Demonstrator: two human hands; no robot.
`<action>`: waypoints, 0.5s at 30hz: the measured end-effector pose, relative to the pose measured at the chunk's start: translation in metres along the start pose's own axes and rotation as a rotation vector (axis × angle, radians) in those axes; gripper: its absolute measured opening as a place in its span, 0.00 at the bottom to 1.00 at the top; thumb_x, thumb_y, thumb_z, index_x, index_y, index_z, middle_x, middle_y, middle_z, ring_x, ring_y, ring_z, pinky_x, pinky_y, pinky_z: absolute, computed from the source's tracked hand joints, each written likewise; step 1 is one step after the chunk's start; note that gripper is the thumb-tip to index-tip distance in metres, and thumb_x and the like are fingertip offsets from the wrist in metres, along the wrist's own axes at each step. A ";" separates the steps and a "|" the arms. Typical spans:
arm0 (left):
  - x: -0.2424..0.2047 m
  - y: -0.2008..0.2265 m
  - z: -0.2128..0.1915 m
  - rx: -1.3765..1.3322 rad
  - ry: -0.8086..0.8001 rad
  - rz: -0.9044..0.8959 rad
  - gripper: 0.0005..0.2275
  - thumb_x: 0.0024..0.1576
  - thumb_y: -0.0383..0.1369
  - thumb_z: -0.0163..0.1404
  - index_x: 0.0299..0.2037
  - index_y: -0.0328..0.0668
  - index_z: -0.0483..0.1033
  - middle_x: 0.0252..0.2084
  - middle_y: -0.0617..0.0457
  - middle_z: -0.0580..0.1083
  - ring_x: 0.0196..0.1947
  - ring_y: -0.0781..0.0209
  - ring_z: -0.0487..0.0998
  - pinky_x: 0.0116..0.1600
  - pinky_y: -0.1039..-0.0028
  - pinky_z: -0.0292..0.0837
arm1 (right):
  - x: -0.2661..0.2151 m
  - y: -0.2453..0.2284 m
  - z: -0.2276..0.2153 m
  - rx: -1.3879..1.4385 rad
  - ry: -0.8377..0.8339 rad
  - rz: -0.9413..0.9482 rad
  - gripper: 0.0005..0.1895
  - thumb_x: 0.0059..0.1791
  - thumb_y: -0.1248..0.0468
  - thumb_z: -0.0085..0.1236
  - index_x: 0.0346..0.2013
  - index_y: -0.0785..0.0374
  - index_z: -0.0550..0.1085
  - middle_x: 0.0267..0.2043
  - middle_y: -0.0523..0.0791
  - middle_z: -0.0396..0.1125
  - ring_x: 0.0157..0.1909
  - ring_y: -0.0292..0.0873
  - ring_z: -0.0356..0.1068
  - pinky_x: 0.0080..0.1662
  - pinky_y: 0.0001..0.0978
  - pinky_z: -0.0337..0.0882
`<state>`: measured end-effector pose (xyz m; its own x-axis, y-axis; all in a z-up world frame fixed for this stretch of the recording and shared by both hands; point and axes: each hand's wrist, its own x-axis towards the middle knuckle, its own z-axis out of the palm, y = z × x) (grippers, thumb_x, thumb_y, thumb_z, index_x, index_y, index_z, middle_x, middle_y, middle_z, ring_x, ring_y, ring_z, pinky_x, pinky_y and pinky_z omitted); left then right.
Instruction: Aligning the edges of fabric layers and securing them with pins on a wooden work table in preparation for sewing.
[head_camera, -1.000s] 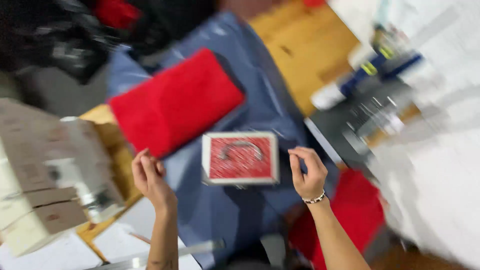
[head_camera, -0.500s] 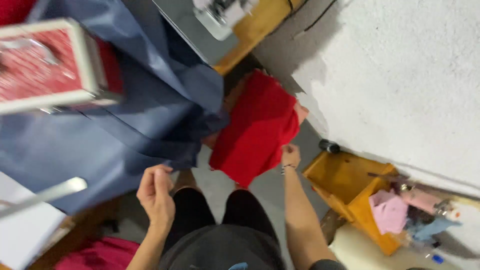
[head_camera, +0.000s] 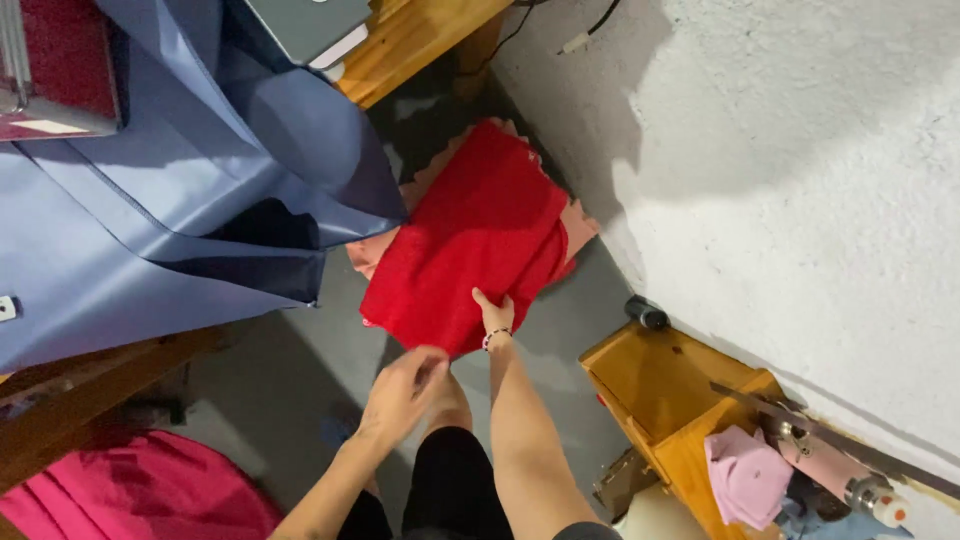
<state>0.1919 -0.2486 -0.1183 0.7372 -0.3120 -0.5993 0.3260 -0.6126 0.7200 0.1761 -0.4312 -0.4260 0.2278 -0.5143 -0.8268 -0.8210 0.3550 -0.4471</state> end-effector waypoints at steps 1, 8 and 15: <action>0.013 0.001 0.003 0.001 0.005 -0.002 0.10 0.62 0.39 0.45 0.45 0.50 0.77 0.38 0.57 0.80 0.35 0.58 0.78 0.42 0.68 0.70 | 0.012 0.010 0.008 -0.001 -0.006 -0.001 0.54 0.33 0.48 0.73 0.69 0.65 0.63 0.68 0.49 0.64 0.67 0.48 0.65 0.66 0.38 0.66; 0.067 0.033 -0.020 0.180 0.168 -0.015 0.38 0.54 0.57 0.56 0.68 0.38 0.63 0.62 0.32 0.66 0.60 0.28 0.70 0.62 0.44 0.69 | -0.163 -0.079 0.024 -0.070 -0.253 -0.726 0.41 0.50 0.54 0.57 0.73 0.60 0.52 0.64 0.67 0.61 0.64 0.65 0.64 0.64 0.56 0.64; -0.013 0.025 -0.070 0.450 0.325 -0.262 0.22 0.58 0.61 0.41 0.49 0.58 0.70 0.37 0.42 0.81 0.41 0.33 0.83 0.45 0.45 0.79 | -0.286 -0.046 0.008 0.255 -1.320 -0.737 0.38 0.42 0.76 0.62 0.67 0.67 0.66 0.57 0.59 0.70 0.56 0.57 0.71 0.60 0.58 0.69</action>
<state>0.2315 -0.2095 -0.0676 0.8322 0.0845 -0.5480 0.2910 -0.9078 0.3020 0.1528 -0.2948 -0.1717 0.9321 0.3595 -0.0439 -0.2429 0.5308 -0.8119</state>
